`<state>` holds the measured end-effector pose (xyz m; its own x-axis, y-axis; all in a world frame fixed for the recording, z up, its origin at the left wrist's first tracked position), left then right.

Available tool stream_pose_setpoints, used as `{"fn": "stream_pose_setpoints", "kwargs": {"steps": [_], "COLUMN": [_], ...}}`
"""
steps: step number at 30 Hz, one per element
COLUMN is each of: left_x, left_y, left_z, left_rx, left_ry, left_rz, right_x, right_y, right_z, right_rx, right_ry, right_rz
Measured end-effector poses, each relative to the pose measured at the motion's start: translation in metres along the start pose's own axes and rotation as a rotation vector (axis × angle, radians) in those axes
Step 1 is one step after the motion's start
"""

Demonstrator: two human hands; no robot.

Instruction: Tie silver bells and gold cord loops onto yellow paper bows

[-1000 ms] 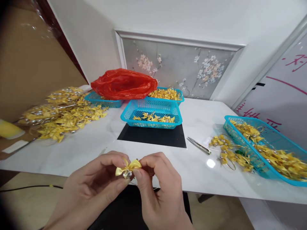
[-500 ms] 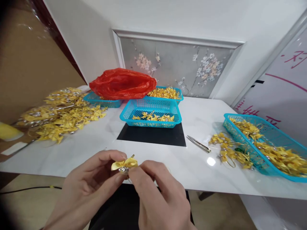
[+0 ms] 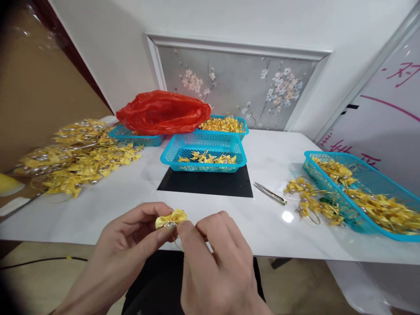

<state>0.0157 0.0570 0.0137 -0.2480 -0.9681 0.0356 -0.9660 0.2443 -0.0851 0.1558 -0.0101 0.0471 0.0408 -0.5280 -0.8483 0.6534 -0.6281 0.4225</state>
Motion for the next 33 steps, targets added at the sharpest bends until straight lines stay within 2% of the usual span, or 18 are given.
{"fn": "stream_pose_setpoints", "kwargs": {"steps": [12,17,20,24,28,33], "left_x": [0.002,0.0,0.001,0.002,0.003,0.004], "left_y": [0.001,0.001,0.002,0.004,0.002,0.001], "left_z": [-0.004,-0.004,-0.006,-0.007,-0.011,-0.012], "left_rx": [-0.093,-0.189,-0.271,-0.28,-0.298,-0.247], "left_ry": [-0.052,-0.136,-0.197,-0.204,-0.271,-0.318], "left_rz": [-0.049,-0.046,-0.074,-0.121,-0.088,-0.062], "right_x": [0.0,0.001,0.003,0.007,0.011,0.012], "right_y": [0.001,0.001,0.0,-0.004,-0.008,-0.009], "right_z": [0.0,-0.001,-0.002,-0.005,-0.006,-0.003], "right_rx": [0.015,0.031,0.028,-0.004,-0.051,-0.075], "right_ry": [0.02,0.029,0.004,-0.057,-0.117,-0.125], "right_rz": [0.033,0.052,0.05,0.053,0.027,-0.005]}}
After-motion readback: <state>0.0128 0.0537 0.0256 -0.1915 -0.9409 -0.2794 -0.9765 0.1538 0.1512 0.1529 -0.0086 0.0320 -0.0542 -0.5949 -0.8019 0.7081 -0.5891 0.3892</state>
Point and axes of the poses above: each hand's wrist, its own x-axis away from the middle knuckle, its own y-axis out of the back of the hand, z = x × y, the point moved 5 cm from there along -x, towards the middle knuckle, and after that the axes turned 2 degrees about -x, right-handed, at the moved point
